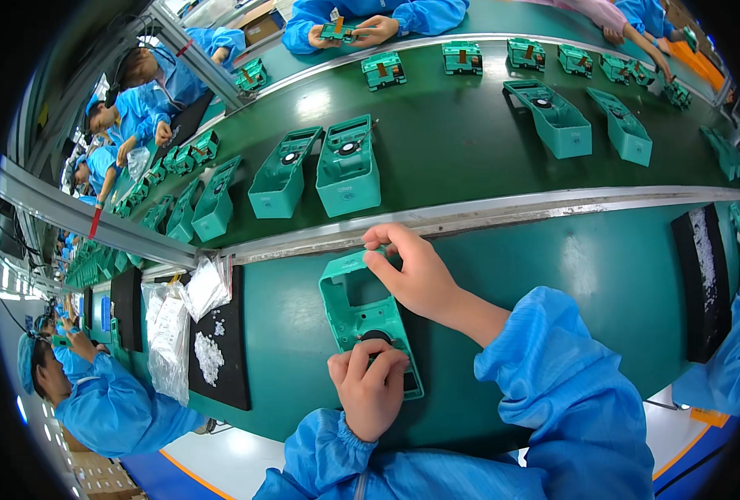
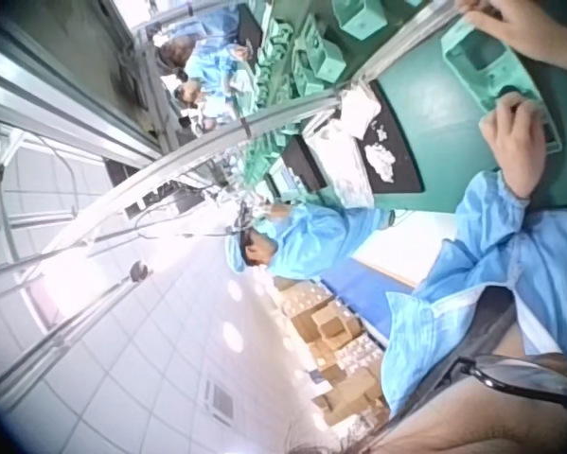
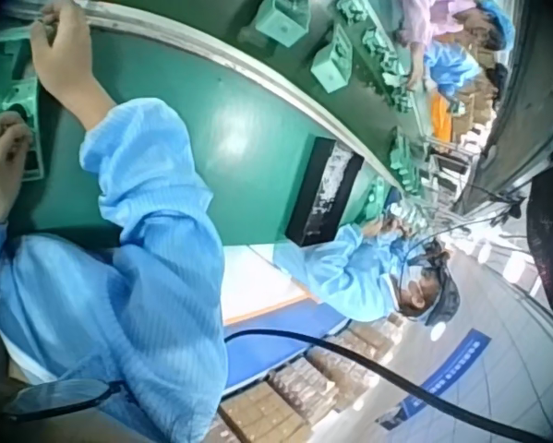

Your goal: The person assembles internal components and buttons into green handheld electronic device housings by hand on a factory assembly line.

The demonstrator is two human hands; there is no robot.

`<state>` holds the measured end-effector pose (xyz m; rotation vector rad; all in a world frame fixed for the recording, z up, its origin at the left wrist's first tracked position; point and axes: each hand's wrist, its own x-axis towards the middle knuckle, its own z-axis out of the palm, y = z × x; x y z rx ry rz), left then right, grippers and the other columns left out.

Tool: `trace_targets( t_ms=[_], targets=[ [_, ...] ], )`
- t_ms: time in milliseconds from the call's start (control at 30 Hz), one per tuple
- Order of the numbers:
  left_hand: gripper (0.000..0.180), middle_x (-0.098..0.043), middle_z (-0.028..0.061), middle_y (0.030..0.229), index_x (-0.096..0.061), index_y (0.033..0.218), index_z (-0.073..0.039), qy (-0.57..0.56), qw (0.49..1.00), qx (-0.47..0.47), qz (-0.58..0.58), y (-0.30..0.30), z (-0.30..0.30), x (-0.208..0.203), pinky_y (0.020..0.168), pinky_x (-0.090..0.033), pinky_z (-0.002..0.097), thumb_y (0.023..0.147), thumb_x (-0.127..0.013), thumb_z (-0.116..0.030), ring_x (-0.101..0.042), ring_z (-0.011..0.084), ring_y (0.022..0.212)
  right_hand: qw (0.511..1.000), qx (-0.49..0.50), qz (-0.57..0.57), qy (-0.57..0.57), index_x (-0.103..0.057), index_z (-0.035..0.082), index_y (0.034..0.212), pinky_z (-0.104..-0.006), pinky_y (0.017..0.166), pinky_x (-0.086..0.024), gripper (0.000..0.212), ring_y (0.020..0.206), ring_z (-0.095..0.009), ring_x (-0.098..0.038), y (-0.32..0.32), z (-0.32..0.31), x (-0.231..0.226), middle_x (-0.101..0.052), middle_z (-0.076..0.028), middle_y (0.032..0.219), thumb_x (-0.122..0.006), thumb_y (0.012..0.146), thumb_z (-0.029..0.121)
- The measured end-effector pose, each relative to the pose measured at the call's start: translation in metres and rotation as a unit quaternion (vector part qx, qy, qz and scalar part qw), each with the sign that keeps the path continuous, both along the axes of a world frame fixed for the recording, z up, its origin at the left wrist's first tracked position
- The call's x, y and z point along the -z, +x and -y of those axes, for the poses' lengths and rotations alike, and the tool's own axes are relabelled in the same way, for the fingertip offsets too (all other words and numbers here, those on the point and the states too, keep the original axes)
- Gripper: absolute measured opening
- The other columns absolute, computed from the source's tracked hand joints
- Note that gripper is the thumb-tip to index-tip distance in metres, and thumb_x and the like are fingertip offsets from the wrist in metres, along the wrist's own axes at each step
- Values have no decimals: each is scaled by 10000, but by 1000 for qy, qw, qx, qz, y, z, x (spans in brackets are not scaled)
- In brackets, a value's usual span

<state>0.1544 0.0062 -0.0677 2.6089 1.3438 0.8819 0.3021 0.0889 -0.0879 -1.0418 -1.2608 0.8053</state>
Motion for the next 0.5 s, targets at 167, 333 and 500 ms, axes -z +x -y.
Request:
trace_targets(
  t_ms=[167,333,500],
  targets=[
    [187,-573,-6,850,-620,735,-115,1,1000,-1,-5,2,-1,-3,735,-351,303,620,-687,15,-466,213,801,1000,-1,-22,6,-526,27,1051,-316,721,-442,252,872,-215,-558,-2,-1,2,-574,-96,952,-571,850,172],
    [186,-570,-6,847,-617,733,-113,13,1000,1,-16,1,-1,-2,735,-347,304,618,-683,17,-466,215,797,1000,3,-18,14,-523,27,1043,-308,720,-442,241,878,-212,-558,-3,-1,1,-565,-93,958,-569,850,164],
    [180,-574,-8,848,-618,733,-119,-17,999,-2,-27,2,-3,-10,744,-341,303,621,-689,3,-479,211,789,1000,-1,-20,-3,-522,22,1037,-316,736,-441,240,893,-218,-551,-3,-1,1,-561,-95,961,-569,849,163]
  ],
)
